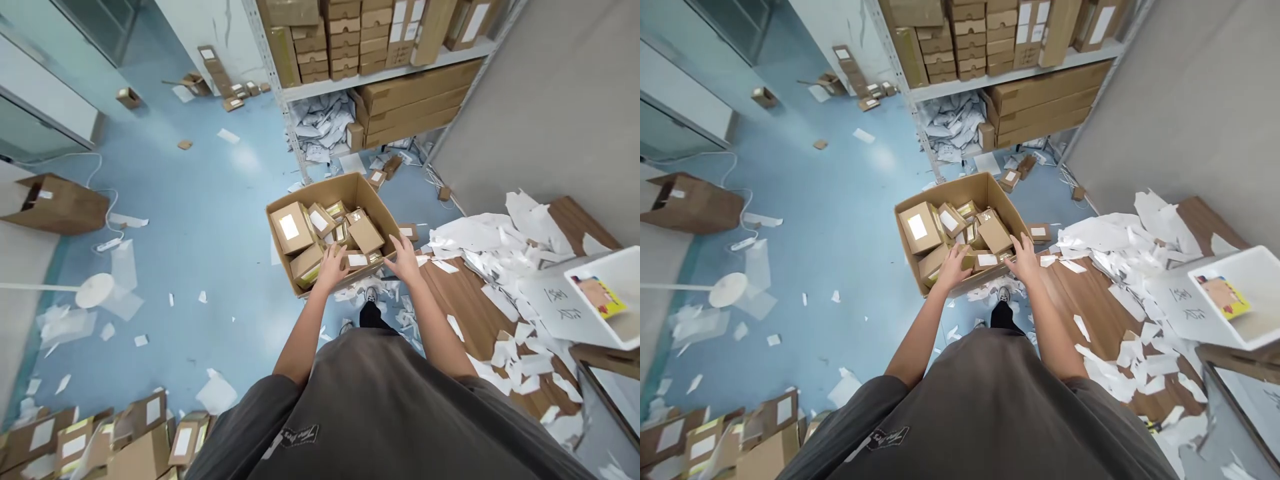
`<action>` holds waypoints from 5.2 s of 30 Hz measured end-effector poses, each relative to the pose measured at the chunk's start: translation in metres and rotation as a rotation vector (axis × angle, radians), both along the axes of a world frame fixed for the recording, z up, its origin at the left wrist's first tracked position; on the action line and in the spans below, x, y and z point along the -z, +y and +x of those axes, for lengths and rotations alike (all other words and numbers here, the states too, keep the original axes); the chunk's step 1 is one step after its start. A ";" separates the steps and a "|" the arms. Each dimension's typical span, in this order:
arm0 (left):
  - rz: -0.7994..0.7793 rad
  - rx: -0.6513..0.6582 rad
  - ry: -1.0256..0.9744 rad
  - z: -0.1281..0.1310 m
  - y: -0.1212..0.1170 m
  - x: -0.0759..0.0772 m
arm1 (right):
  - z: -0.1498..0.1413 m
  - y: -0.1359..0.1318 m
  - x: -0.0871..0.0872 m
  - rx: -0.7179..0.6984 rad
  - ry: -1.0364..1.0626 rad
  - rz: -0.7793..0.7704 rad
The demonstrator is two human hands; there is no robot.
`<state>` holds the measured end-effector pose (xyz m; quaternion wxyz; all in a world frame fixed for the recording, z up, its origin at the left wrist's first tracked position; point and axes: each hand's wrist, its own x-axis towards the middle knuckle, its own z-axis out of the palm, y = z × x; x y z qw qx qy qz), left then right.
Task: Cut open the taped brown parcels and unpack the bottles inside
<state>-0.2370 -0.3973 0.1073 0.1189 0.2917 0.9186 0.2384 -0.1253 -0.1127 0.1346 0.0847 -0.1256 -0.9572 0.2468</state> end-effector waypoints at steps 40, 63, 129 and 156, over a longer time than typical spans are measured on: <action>0.096 0.041 -0.346 -0.094 0.139 0.231 | -0.182 0.097 0.221 -0.367 -0.646 -0.317; 0.252 0.355 0.102 -0.117 0.096 -0.038 | -0.089 0.009 -0.023 -0.094 0.019 -0.165; 0.000 1.183 -0.471 0.239 0.463 0.076 | 0.354 0.177 0.107 1.288 -0.157 -0.443; 0.159 1.251 -0.526 0.258 0.483 0.073 | 0.377 0.165 0.078 1.248 -0.048 -0.369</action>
